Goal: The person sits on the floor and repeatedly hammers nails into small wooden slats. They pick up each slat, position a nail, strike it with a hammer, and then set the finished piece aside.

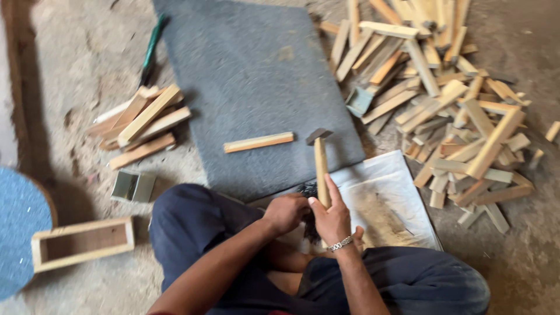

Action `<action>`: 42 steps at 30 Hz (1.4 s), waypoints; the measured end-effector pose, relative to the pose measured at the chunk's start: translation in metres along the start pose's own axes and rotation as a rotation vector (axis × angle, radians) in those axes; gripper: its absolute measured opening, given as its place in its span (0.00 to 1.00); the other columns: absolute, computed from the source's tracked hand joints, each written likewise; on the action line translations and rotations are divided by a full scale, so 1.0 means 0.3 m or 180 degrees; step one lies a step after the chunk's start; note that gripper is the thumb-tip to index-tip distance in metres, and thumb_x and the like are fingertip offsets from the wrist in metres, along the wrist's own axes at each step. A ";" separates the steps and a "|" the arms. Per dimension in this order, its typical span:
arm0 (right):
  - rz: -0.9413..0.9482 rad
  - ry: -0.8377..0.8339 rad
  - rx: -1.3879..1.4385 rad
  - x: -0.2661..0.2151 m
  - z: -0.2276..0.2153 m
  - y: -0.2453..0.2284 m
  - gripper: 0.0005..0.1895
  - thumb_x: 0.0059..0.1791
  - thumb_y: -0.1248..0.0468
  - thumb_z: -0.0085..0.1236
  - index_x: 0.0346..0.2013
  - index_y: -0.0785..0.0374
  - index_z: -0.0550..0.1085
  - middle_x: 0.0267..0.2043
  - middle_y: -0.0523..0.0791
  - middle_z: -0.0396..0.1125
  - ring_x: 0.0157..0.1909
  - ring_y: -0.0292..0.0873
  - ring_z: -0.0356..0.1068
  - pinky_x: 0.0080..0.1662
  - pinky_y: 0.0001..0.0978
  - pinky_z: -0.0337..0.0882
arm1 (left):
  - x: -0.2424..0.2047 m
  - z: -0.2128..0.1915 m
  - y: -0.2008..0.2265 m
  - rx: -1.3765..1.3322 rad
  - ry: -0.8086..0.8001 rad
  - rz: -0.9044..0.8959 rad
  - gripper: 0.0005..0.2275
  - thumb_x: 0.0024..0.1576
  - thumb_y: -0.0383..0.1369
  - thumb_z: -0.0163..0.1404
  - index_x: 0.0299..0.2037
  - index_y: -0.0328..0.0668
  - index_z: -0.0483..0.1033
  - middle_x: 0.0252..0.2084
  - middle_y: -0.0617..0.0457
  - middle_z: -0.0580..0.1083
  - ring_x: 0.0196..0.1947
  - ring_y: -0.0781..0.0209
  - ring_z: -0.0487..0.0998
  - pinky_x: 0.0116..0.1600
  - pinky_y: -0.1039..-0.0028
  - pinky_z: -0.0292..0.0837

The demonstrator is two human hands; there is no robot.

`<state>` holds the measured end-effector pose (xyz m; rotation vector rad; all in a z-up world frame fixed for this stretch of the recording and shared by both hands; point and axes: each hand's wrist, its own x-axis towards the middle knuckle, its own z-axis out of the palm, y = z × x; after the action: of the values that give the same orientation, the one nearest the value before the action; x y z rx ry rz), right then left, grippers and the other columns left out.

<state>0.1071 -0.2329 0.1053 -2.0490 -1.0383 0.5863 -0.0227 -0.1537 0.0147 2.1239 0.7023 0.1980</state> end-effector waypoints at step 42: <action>0.1326 -0.0511 0.1352 0.073 0.015 -0.037 0.41 0.48 0.67 0.60 0.74 0.53 0.56 0.21 0.41 0.64 0.15 0.31 0.60 0.17 0.27 0.63 | 0.376 -0.285 -0.249 -0.0600 0.1998 -0.0152 0.07 0.57 0.25 0.56 0.44 0.40 0.83 0.41 0.49 0.82 0.39 0.59 0.85 0.46 0.73 0.80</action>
<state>0.1113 -0.2086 0.1099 -1.8565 -0.5060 1.0985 0.0074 0.0023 -0.0035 1.8578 1.0426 0.8938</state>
